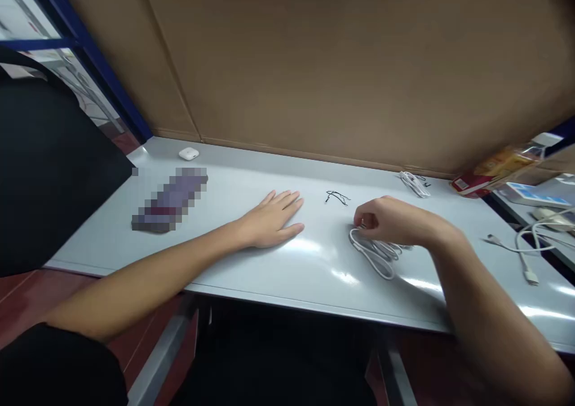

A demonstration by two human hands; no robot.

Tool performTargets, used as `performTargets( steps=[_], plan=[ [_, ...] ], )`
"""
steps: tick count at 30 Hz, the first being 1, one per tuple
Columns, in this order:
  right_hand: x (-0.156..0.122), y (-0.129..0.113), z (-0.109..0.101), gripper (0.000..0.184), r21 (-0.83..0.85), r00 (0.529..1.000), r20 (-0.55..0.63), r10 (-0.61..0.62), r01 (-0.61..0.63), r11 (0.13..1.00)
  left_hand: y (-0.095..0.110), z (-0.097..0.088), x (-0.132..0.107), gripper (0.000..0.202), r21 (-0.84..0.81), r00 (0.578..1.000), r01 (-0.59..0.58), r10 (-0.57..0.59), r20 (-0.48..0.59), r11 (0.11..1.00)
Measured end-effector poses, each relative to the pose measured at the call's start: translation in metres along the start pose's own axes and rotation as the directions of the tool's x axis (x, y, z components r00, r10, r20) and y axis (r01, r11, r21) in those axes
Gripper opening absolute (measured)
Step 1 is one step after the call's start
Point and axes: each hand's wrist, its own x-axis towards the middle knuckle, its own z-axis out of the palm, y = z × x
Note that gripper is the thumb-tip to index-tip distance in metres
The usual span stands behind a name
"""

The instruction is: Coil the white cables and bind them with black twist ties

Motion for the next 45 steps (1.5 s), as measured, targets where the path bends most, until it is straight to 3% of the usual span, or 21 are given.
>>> performTargets(
  steps=[3, 7, 12, 14, 16, 19, 23, 26, 29, 32, 35, 39, 42, 45],
  plan=[
    [0.007, -0.018, 0.013, 0.009, 0.065, 0.998, -0.054, -0.029, 0.032, 0.997, 0.0, -0.001, 0.0, 0.07, 0.006, 0.999, -0.023, 0.023, -0.047, 1.0],
    [0.018, -0.035, 0.029, 0.008, 0.212, 0.982, -0.152, -0.111, 0.142, 0.967, 0.004, -0.003, 0.001, 0.048, -0.039, 0.973, -0.126, 0.116, -0.197, 0.991],
    [0.026, -0.042, 0.038, 0.018, 0.512, 0.946, -0.3, -0.12, 0.266, 0.817, 0.013, -0.008, 0.002, 0.021, -0.154, 0.928, -0.177, 0.112, -0.356, 0.972],
    [0.025, -0.037, 0.034, 0.023, 0.518, 0.932, -0.348, -0.096, 0.277, 0.809, 0.013, -0.011, 0.001, 0.02, -0.162, 0.937, -0.179, 0.117, -0.33, 0.97],
    [0.022, -0.029, 0.026, 0.025, 0.433, 0.935, -0.347, -0.072, 0.227, 0.872, 0.011, -0.015, -0.002, 0.021, -0.163, 0.95, -0.218, 0.171, -0.261, 0.962],
    [0.016, -0.017, 0.014, 0.025, 0.273, 0.97, -0.23, -0.078, 0.141, 0.952, 0.005, -0.019, -0.005, 0.026, -0.175, 0.948, -0.297, 0.268, -0.171, 0.939],
    [0.012, -0.012, 0.009, 0.028, 0.179, 0.995, -0.088, -0.045, 0.06, 0.982, 0.0, -0.02, -0.006, 0.025, -0.258, 0.946, -0.323, 0.302, -0.118, 0.911],
    [0.012, -0.014, 0.012, 0.022, 0.177, 0.999, -0.034, -0.028, 0.033, 0.984, -0.004, -0.022, -0.004, 0.028, -0.374, 0.969, -0.247, 0.24, -0.068, 0.894],
    [0.013, -0.013, 0.015, 0.02, 0.232, 0.996, -0.071, -0.045, 0.06, 0.971, -0.008, -0.029, -0.002, 0.028, -0.555, 0.994, -0.104, 0.092, -0.05, 0.825],
    [0.015, -0.011, 0.015, 0.024, 0.394, 0.987, -0.145, -0.065, 0.118, 0.911, -0.012, -0.034, -0.001, 0.031, -0.722, 0.993, -0.018, -0.07, -0.092, 0.691],
    [0.017, -0.016, 0.017, 0.034, 0.581, 0.971, -0.229, -0.068, 0.192, 0.791, -0.012, -0.033, 0.001, 0.04, -0.823, 0.97, -0.03, -0.182, -0.16, 0.568],
    [0.021, -0.036, 0.03, 0.033, 0.74, 0.954, -0.29, -0.078, 0.275, 0.615, -0.007, -0.021, 0.005, 0.034, -0.898, 0.971, -0.099, -0.154, -0.181, 0.428],
    [0.023, -0.051, 0.043, 0.03, 0.805, 0.96, -0.262, -0.098, 0.273, 0.527, -0.002, -0.012, 0.007, 0.031, -0.906, 0.983, -0.098, -0.102, -0.152, 0.411],
    [0.024, -0.059, 0.049, 0.028, 0.829, 0.963, -0.241, -0.118, 0.267, 0.491, 0.0, -0.008, 0.008, 0.03, -0.888, 0.985, -0.088, -0.096, -0.146, 0.452]
  ],
)
